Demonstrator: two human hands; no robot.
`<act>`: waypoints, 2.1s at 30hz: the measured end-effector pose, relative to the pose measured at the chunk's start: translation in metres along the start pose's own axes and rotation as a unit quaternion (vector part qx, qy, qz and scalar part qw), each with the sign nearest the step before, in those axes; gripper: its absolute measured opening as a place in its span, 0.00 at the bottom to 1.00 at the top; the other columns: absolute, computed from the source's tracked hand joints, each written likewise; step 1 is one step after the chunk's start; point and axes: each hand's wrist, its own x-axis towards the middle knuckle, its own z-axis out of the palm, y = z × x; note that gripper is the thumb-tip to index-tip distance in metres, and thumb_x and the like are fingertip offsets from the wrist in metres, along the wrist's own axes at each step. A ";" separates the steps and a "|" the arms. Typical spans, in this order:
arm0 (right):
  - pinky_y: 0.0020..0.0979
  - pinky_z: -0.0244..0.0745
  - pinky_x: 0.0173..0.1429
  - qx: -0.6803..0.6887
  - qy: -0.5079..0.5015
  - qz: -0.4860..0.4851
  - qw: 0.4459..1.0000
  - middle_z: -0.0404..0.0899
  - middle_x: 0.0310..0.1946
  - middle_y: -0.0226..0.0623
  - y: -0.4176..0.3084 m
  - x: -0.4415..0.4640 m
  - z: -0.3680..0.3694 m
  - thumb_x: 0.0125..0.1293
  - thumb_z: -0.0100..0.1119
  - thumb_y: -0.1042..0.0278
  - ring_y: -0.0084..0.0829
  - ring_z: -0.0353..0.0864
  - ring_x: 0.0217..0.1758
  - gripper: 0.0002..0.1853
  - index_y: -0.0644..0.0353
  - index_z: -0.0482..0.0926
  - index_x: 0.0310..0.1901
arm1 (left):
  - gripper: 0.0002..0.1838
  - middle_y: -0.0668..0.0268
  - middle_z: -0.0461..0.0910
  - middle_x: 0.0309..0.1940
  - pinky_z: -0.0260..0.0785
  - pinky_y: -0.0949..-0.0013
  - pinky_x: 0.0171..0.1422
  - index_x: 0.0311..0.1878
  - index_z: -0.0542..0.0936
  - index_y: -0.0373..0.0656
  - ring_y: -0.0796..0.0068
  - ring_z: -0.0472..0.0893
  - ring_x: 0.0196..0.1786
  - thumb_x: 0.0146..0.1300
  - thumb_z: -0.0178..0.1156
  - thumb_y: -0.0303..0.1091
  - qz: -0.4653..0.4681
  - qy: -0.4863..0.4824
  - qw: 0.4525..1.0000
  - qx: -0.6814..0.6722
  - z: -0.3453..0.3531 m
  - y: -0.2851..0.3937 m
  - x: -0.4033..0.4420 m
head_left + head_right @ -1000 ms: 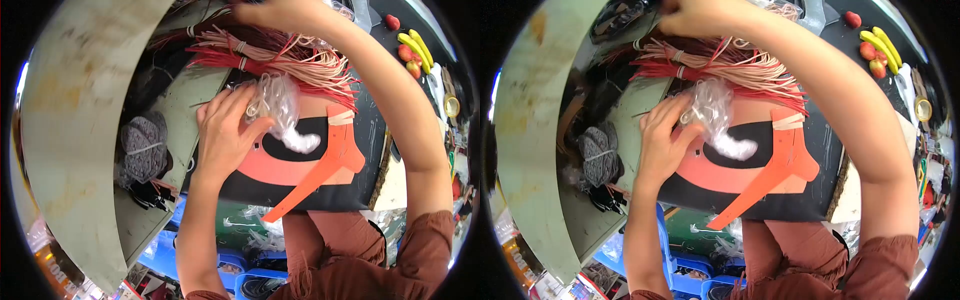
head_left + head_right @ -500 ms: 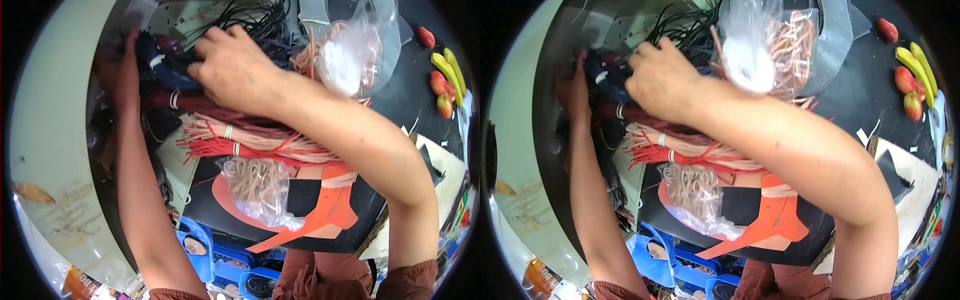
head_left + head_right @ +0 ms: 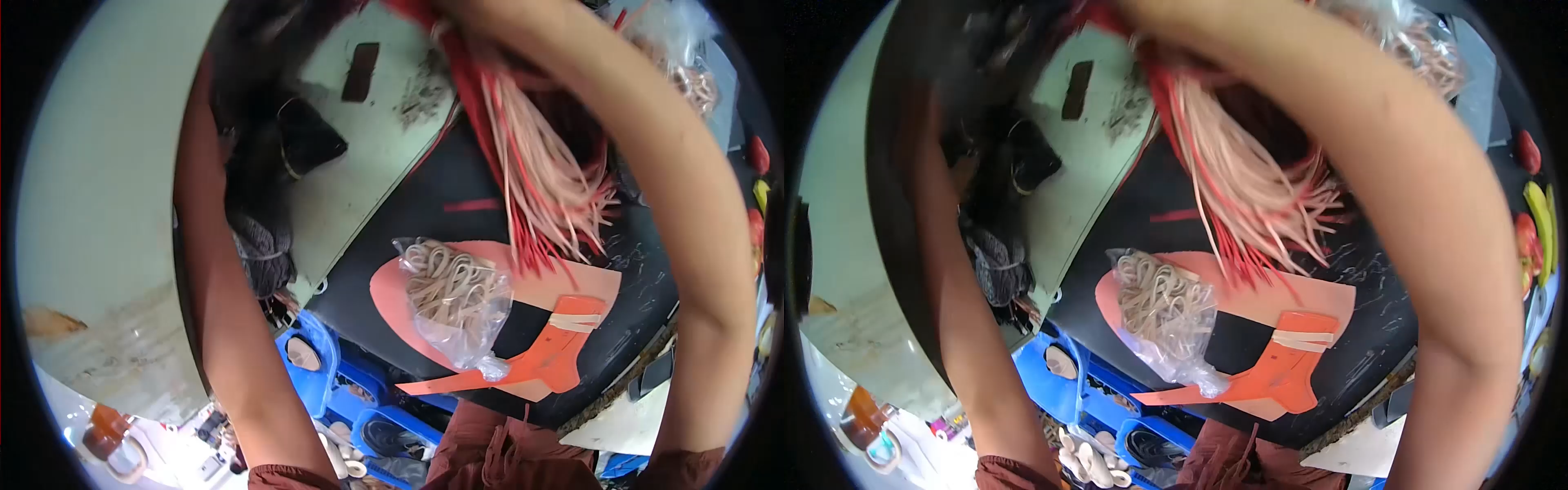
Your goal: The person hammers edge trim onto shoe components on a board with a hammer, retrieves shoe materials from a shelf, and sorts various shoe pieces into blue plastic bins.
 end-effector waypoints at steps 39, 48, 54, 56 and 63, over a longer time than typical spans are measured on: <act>0.51 0.65 0.71 0.107 -0.098 -0.211 0.967 0.73 0.63 0.56 -0.171 0.002 -0.003 0.65 0.67 0.52 0.51 0.67 0.72 0.31 0.58 0.75 0.66 | 0.41 0.49 0.65 0.70 0.68 0.47 0.68 0.68 0.76 0.51 0.41 0.70 0.67 0.50 0.78 0.48 0.116 0.056 0.966 0.222 -0.057 -0.035 -0.221; 0.47 0.65 0.72 0.100 -0.044 -0.411 0.905 0.68 0.67 0.56 -0.193 -0.056 -0.066 0.62 0.71 0.49 0.51 0.63 0.74 0.39 0.60 0.70 0.70 | 0.47 0.43 0.55 0.74 0.53 0.35 0.73 0.73 0.67 0.51 0.32 0.57 0.74 0.51 0.77 0.50 0.029 0.035 0.937 0.346 -0.099 -0.014 -0.255; 0.49 0.74 0.60 0.032 0.151 -0.315 0.937 0.85 0.44 0.43 -0.207 -0.003 0.036 0.65 0.66 0.44 0.48 0.83 0.52 0.26 0.53 0.81 0.57 | 0.40 0.33 0.56 0.74 0.64 0.48 0.74 0.70 0.69 0.33 0.31 0.61 0.74 0.60 0.71 0.45 0.006 0.062 0.968 0.245 -0.116 -0.067 -0.257; 0.48 0.75 0.58 -0.051 0.152 -0.350 0.923 0.84 0.47 0.43 -0.208 0.013 0.050 0.69 0.62 0.46 0.47 0.82 0.53 0.24 0.54 0.81 0.57 | 0.37 0.35 0.59 0.74 0.62 0.51 0.76 0.68 0.71 0.32 0.35 0.60 0.76 0.62 0.68 0.46 0.018 0.052 0.969 0.241 -0.109 -0.082 -0.235; 0.57 0.58 0.76 -0.003 -0.121 -0.440 0.890 0.62 0.74 0.55 -0.233 -0.055 -0.070 0.73 0.55 0.50 0.62 0.60 0.76 0.30 0.52 0.69 0.73 | 0.18 0.50 0.80 0.50 0.70 0.51 0.64 0.49 0.81 0.33 0.50 0.78 0.59 0.57 0.59 0.32 0.051 0.227 0.967 0.107 -0.154 -0.005 -0.362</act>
